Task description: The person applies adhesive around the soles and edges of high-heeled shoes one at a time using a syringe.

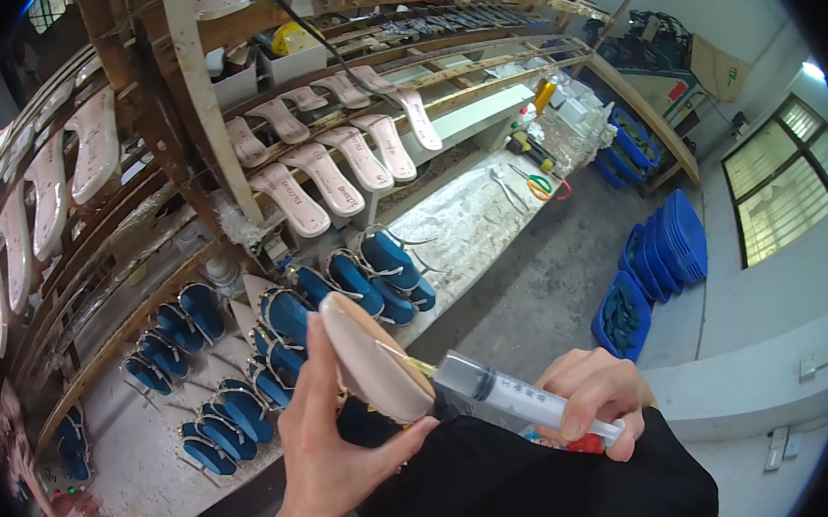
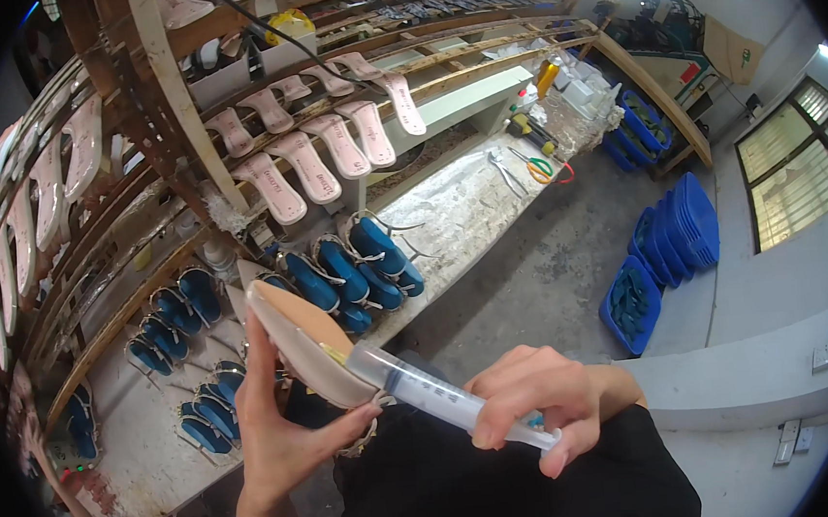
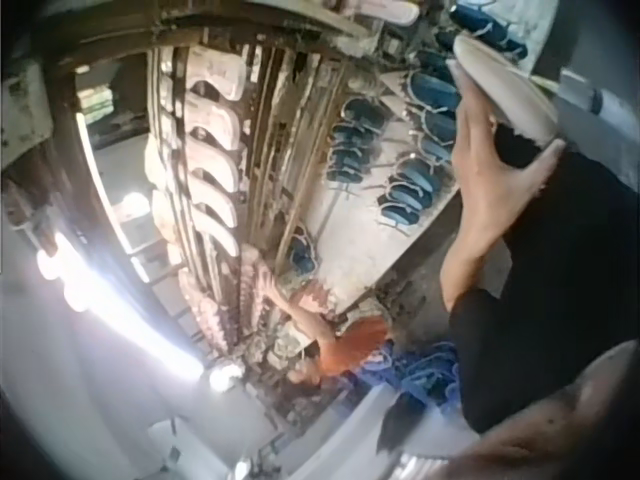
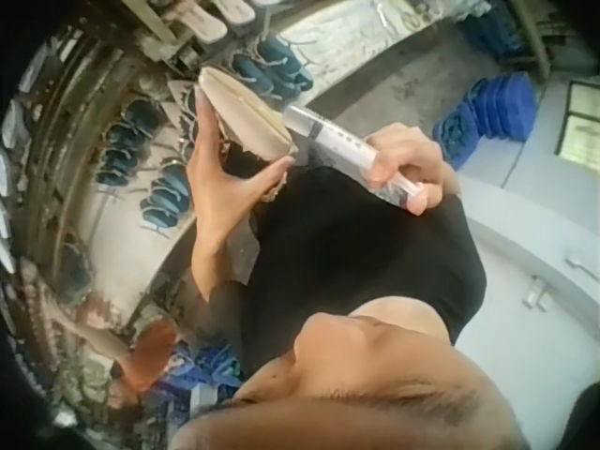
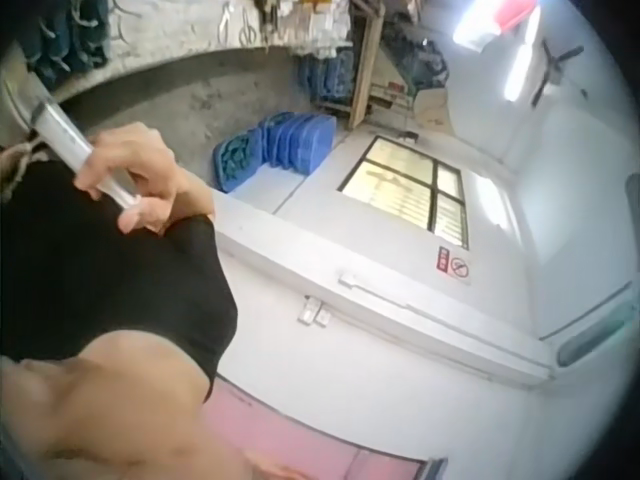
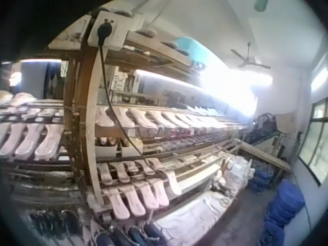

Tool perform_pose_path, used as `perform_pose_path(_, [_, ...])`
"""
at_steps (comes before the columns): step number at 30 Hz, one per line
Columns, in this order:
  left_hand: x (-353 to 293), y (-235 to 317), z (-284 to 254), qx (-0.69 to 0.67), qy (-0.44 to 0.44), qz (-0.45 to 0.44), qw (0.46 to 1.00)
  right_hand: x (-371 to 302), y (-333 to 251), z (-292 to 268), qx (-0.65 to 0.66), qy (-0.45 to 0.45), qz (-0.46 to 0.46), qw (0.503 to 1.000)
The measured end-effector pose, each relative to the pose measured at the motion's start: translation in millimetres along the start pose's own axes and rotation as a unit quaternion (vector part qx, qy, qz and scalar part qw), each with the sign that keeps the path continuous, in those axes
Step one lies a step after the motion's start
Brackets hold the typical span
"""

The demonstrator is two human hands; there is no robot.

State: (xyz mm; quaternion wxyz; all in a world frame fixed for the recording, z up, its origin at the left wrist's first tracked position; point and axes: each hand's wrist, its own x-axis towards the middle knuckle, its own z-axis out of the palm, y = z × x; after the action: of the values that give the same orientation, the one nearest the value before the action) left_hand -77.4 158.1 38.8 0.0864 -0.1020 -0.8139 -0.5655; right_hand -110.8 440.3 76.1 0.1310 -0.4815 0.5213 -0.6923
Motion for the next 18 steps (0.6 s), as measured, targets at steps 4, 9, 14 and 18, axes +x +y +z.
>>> perform_pose_path(4, [0.9, -1.9, 0.5, -0.034, 0.011, -0.022, 0.999, -1.7, 1.8, 1.3, 0.018, 0.009, 0.001, 1.0])
perform_pose_path(9, [1.5, -5.6, -1.4, -0.069, 0.017, -0.035, 0.997, -3.2, 4.4, 4.9, 0.04, 0.017, 0.006, 0.999])
perform_pose_path(14, [5.5, -8.4, -1.5, -0.15, 0.009, -0.053, 0.987, -7.7, 6.9, 5.4, 0.048, 0.026, 0.015, 0.998])
perform_pose_path(18, [6.2, -12.1, -0.8, -0.229, 0.028, -0.08, 0.97, -8.6, 6.4, 5.6, 0.05, 0.019, 0.03, 0.998])
